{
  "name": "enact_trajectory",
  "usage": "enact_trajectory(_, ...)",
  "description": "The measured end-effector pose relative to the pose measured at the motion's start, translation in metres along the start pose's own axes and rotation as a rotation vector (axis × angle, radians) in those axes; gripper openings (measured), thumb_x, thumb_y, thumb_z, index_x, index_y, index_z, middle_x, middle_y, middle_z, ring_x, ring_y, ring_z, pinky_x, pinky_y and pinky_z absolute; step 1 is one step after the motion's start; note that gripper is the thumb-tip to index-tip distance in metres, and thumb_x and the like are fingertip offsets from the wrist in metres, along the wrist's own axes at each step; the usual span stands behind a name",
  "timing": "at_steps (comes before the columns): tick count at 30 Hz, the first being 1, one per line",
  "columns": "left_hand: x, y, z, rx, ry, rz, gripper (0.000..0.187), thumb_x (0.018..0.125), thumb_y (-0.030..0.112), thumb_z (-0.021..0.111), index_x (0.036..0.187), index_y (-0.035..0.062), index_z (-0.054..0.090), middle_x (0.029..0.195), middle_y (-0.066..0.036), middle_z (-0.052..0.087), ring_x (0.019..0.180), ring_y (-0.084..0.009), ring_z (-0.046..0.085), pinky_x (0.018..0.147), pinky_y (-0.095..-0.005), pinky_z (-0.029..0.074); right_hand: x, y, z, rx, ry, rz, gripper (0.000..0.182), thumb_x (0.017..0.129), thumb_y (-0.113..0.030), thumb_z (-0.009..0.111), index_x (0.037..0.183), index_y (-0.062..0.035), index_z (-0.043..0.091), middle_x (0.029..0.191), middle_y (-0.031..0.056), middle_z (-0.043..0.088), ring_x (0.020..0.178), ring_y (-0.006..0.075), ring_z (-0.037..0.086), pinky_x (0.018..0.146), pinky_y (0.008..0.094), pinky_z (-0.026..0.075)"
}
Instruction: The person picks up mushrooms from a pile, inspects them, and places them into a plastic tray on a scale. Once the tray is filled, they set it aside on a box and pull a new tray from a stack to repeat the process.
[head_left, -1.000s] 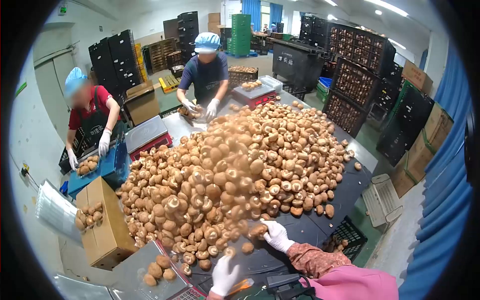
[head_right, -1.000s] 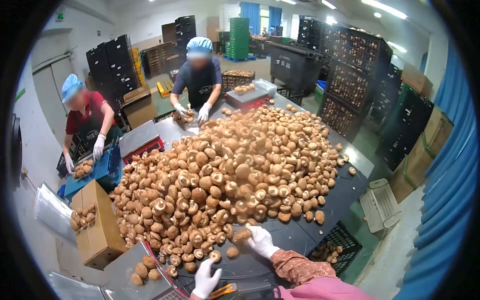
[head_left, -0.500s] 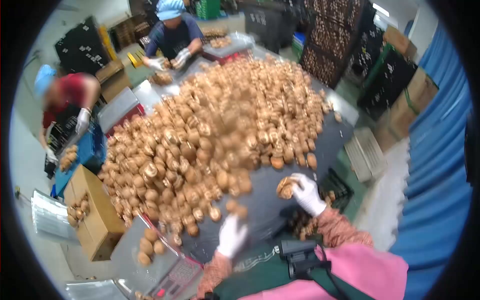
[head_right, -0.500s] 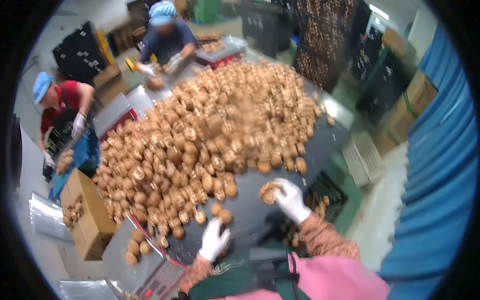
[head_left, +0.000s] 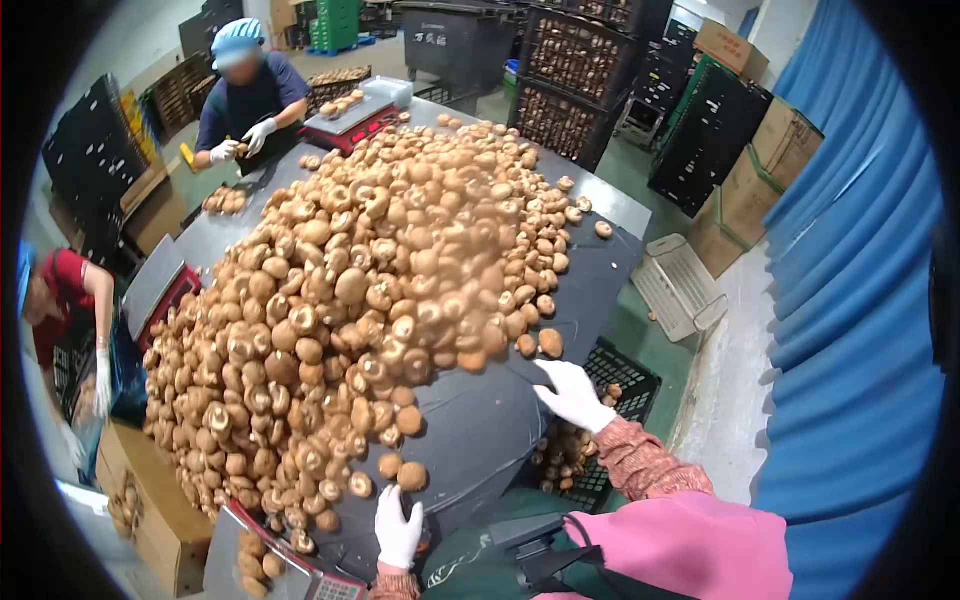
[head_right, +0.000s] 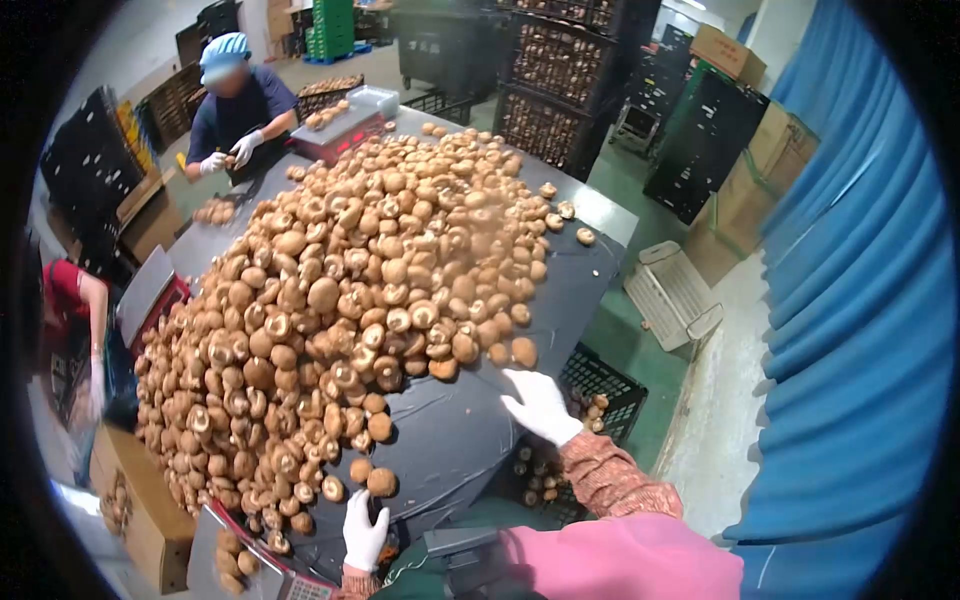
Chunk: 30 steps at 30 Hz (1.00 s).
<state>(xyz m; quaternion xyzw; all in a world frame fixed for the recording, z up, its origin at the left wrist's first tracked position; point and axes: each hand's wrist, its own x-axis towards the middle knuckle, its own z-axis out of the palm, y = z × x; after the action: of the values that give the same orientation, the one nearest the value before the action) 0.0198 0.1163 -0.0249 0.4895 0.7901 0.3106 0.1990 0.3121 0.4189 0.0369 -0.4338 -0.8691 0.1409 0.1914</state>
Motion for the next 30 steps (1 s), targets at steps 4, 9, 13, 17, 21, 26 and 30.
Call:
enact_trajectory(4, 0.005, 0.016, -0.006, -0.009, 0.026, -0.060, 0.051, 0.083, 0.017, 0.073, 0.127, -0.0034, 0.057, 0.131, -0.025, 0.057, 0.123, -0.0402, 0.055, 0.105, -0.0445, 0.045, 0.058, -0.014, 0.006, 0.140, 0.021, -0.019, 0.050, 0.089, -0.025, 0.066, 0.134, -0.0051, 0.055, 0.126, 0.0181, 0.061, 0.117, 0.0363, 0.056, 0.101, 0.0446, 0.044)
enact_trajectory(9, 0.034, 0.053, -0.059, 0.003, 0.172, 0.078, 0.047, 0.087, 0.008, 0.069, 0.132, -0.0023, 0.056, 0.134, -0.022, 0.058, 0.126, -0.0360, 0.056, 0.108, -0.0415, 0.043, 0.130, -0.018, 0.056, 0.042, 0.264, -0.150, 0.062, 0.089, -0.030, 0.063, 0.146, -0.0119, 0.046, 0.146, 0.0230, 0.044, 0.135, 0.0407, 0.040, 0.115, 0.0518, 0.027)
enact_trajectory(13, 0.073, 0.095, -0.129, -0.072, 0.361, -0.026, 0.043, 0.092, 0.003, 0.063, 0.133, -0.0030, 0.055, 0.134, -0.018, 0.058, 0.125, -0.0288, 0.055, 0.109, -0.0370, 0.041, 0.137, -0.060, 0.102, -0.082, 0.150, -0.214, 0.068, 0.084, -0.037, 0.069, 0.145, -0.0155, 0.047, 0.154, 0.0225, 0.033, 0.141, 0.0416, 0.029, 0.118, 0.0576, 0.016)
enact_trajectory(17, 0.094, 0.115, -0.115, -0.311, 0.373, -0.188, 0.040, 0.093, 0.003, 0.061, 0.132, -0.0021, 0.057, 0.131, -0.015, 0.060, 0.121, -0.0232, 0.058, 0.104, -0.0342, 0.044, 0.106, -0.075, 0.129, 0.062, 0.194, -0.434, 0.055, 0.079, -0.033, 0.073, 0.132, -0.0221, 0.060, 0.147, 0.0167, 0.042, 0.132, 0.0383, 0.038, 0.112, 0.0545, 0.027)
enact_trajectory(21, 0.088, 0.114, -0.044, -0.262, 0.080, -0.238, 0.043, 0.090, 0.011, 0.067, 0.130, -0.0004, 0.057, 0.122, -0.015, 0.063, 0.110, -0.0255, 0.061, 0.096, -0.0348, 0.049, 0.070, -0.073, 0.128, 0.190, 0.011, -0.555, 0.058, 0.080, -0.020, 0.071, 0.136, -0.0132, 0.056, 0.142, 0.0184, 0.049, 0.134, 0.0410, 0.042, 0.112, 0.0522, 0.036)
enact_trajectory(26, 0.073, 0.101, 0.019, -0.314, -0.128, -0.173, 0.044, 0.091, 0.016, 0.067, 0.130, -0.0010, 0.056, 0.125, -0.019, 0.061, 0.115, -0.0315, 0.060, 0.101, -0.0379, 0.047, 0.035, -0.052, 0.121, 0.289, -0.111, -0.698, 0.055, 0.078, -0.012, 0.070, 0.131, -0.0083, 0.057, 0.136, 0.0171, 0.054, 0.126, 0.0359, 0.053, 0.106, 0.0464, 0.044)
enact_trajectory(30, 0.069, 0.098, 0.029, -0.344, -0.124, -0.141, 0.045, 0.091, 0.017, 0.068, 0.130, -0.0010, 0.056, 0.127, -0.020, 0.061, 0.117, -0.0314, 0.060, 0.101, -0.0379, 0.047, 0.031, -0.037, 0.096, 0.317, 0.003, -0.689, 0.047, 0.075, -0.005, 0.070, 0.121, -0.0068, 0.061, 0.119, 0.0121, 0.063, 0.108, 0.0326, 0.062, 0.093, 0.0435, 0.050)
